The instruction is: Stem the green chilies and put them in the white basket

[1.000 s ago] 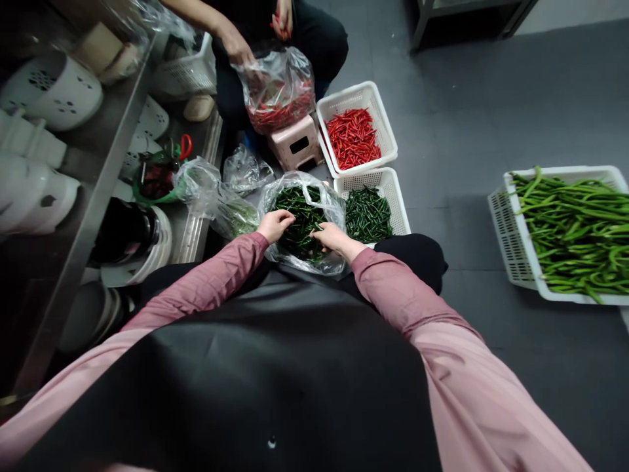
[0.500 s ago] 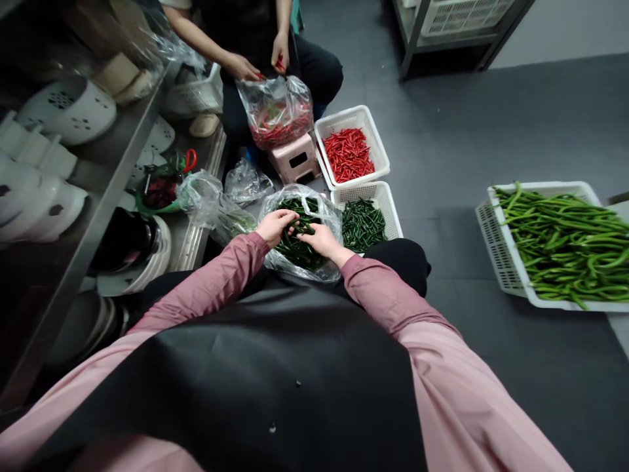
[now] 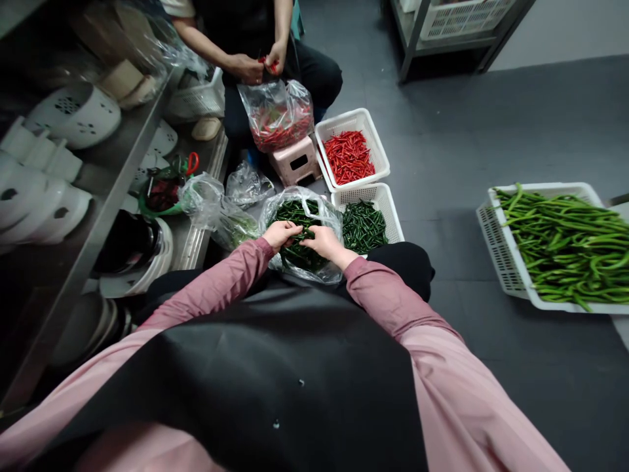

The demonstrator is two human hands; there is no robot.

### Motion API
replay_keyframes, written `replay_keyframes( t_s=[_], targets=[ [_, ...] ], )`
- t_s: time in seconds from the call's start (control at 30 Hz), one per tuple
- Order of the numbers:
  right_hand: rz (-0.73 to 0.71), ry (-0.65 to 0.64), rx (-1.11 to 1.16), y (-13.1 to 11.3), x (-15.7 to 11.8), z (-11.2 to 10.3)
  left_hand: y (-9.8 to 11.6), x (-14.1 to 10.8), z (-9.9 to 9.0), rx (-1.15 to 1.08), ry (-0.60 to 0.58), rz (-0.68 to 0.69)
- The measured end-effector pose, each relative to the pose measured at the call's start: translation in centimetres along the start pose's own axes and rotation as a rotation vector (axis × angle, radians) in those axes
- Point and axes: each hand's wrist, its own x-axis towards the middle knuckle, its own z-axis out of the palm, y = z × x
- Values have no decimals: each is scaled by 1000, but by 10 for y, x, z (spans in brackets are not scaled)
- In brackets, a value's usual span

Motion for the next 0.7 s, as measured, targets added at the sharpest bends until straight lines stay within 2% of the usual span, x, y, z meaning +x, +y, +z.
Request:
replay_keyframes(
  t_s=[0.1, 0.17, 0.23, 0.3, 0.4, 0.47, 0.53, 0.63, 0.7],
  targets=[
    [-239, -17, -28, -2, 2, -4, 2, 1, -7, -86, -204, -101],
    [-331, -3, -7, 0, 6, -7, 4, 2, -12, -192, -306, -166],
    [-235, 66, 27, 4, 9, -11, 6, 7, -15, -252, -245, -189],
    [-33, 123, 143, 7, 10, -12, 9, 13, -18, -254, -99, -225],
    [167, 72, 468, 5, 5, -8, 11, 17, -14, -264, 12, -281],
    [194, 1, 647, 0, 1, -1, 11, 16, -4, -281, -1, -256],
    [197, -16, 720, -6, -3, 7, 9, 13, 9, -271, -14, -191],
    [210, 53, 767, -12, -3, 14, 6, 10, 25, -251, -7, -95],
    [207, 109, 838, -12, 0, 14, 5, 10, 26, -272, -22, -75]
  ],
)
